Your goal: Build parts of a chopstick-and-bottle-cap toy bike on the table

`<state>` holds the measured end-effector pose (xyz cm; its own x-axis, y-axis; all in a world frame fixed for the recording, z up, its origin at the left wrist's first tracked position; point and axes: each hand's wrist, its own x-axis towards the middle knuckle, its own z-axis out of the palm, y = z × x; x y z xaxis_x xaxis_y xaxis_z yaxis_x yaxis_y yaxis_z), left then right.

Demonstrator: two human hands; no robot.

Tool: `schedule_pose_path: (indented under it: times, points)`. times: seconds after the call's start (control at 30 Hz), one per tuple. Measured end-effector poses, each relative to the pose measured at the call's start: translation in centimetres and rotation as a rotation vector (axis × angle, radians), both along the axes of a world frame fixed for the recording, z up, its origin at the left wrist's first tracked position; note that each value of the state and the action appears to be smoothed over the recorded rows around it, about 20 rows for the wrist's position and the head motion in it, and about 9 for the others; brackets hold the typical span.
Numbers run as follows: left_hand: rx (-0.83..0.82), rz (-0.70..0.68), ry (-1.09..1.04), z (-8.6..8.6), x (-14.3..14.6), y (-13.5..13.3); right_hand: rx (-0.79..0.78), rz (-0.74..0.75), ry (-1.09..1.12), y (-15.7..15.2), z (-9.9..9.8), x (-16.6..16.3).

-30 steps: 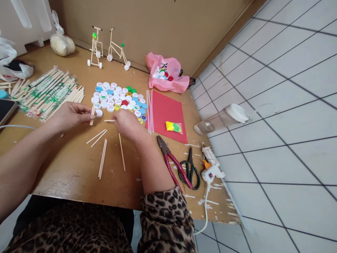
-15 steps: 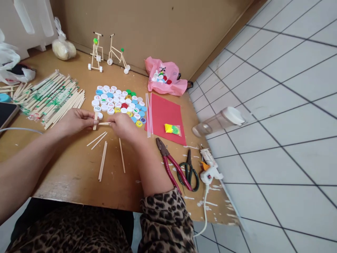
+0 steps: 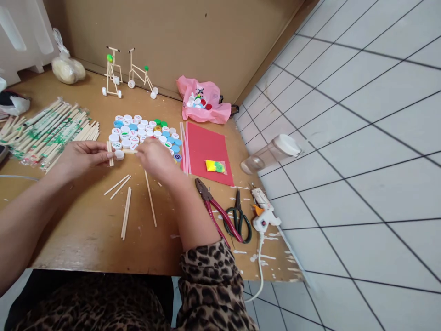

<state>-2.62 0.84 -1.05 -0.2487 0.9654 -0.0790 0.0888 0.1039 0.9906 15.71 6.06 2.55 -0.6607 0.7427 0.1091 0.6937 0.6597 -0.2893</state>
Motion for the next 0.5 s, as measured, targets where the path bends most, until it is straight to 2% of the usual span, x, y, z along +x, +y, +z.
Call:
schedule_pose_path:
  times: [0.1,0.17,0.23,0.33,0.5]
  points:
    - [0.082,0.045,-0.01,0.7,-0.6,-0.3,0.013,-0.093,0.391,0.6,2.1,2.7]
    - [0.103,0.031,0.02,0.8,-0.9,-0.5,-0.022,-0.108,0.487,0.6,2.9,3.9]
    - [0.106,0.014,0.046,0.9,-1.0,-0.6,-0.08,-0.104,0.458,0.5,3.0,4.1]
    - [0.059,0.004,0.07,1.0,-0.8,-0.7,-0.135,-0.079,0.293,0.3,1.9,2.9]
    - [-0.05,-0.01,0.135,1.2,-0.4,-0.6,-0.084,-0.03,0.008,0.6,-0.4,0.1]
